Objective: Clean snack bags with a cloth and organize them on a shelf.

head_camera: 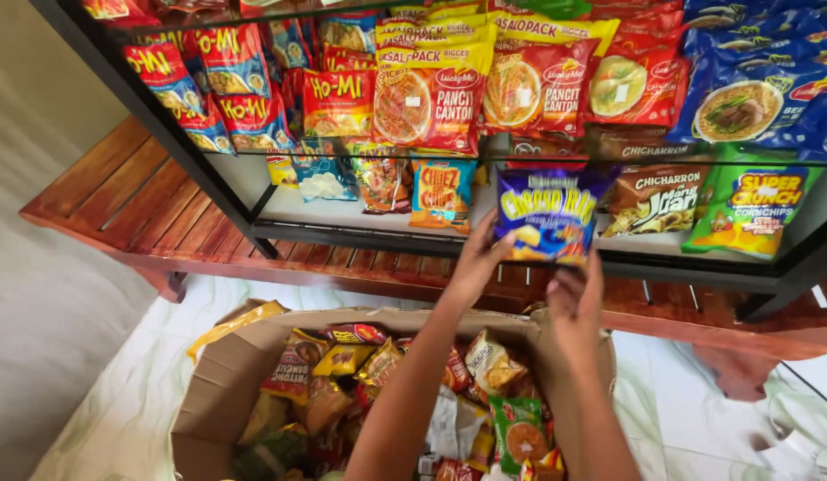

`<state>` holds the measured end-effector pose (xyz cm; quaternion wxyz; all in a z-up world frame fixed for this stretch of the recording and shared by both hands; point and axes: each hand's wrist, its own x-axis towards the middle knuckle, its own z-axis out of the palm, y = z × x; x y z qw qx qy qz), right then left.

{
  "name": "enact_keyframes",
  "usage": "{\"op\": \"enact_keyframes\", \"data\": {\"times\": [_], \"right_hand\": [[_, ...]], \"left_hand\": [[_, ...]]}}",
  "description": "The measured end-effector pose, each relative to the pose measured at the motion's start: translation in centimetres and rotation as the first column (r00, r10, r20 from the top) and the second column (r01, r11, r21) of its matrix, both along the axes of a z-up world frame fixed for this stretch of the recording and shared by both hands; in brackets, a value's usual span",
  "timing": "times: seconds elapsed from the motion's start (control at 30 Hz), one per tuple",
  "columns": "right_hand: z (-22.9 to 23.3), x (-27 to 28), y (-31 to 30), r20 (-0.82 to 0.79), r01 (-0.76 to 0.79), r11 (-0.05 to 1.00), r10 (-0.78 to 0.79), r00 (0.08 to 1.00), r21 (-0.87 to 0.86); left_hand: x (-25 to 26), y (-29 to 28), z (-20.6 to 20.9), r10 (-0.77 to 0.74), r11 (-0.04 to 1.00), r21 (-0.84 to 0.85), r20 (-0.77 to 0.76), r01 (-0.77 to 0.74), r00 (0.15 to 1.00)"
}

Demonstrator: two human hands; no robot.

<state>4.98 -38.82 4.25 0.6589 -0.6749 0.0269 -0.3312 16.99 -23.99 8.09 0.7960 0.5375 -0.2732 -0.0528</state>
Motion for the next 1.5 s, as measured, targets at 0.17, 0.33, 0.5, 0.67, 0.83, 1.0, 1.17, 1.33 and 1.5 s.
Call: {"op": "enact_keyframes", "data": {"times": [0.17,0.33,0.5,0.67,0.83,1.0,1.17,1.33,1.5], "right_hand": [[3.2,3.7,-4.6,-0.09,0.285,0.874,-0.345,0.934,-0.395],[1.7,5.8,-5.8,0.072,0.449,0.663,-0.514,0.855,-0.599],[3.9,5.0,-4.1,0.144,0.341,0.678,-0.332,0.932,-0.651],[3.8,6.1,-4.1,-0.017,0.207,0.571,-0.362,0.932,-0.794],[5.0,5.8,-3.7,-0.032,0.19,0.543,-0.373,0.927,-0.818],[5.9,1.9,-1.5,-0.028,0.184,0.507,-0.381,0.924,-0.842],[6.3,-2.5,4.4,-0.042,0.118,0.611,-0.241,0.97,-0.783],[3.2,-8.3,12.4,-0.19,-0.143,0.647,-0.003,0.982,-0.749],[-4.7,-11.3,17.1,-0.783,-0.773,0.29,0.11,0.612,-0.564]], "left_hand": [[5.5,-6.3,-3.4,0.229,0.926,0.257,0.199,-0.276,0.953],[8.5,-8.8,-6.6,0.177,0.921,0.308,0.22,-0.241,0.959],[11.5,-9.6,-10.3,0.218,0.488,0.645,0.563,-0.588,0.797],[11.0,-5.7,-9.9,0.06,0.326,0.832,0.457,-0.45,0.888],[8.1,-0.9,-6.6,0.104,0.328,0.868,0.36,-0.374,0.927],[1.3,5.5,-6.2,0.015,0.481,0.702,0.592,-0.525,0.806],[-7.3,13.2,-5.7,0.018,0.459,0.783,0.464,-0.42,0.885],[-14.7,21.5,-9.2,-0.082,0.421,0.879,0.281,-0.222,0.956],[-19.6,26.5,-11.9,-0.242,-0.022,0.963,-0.264,0.267,0.934]]}}
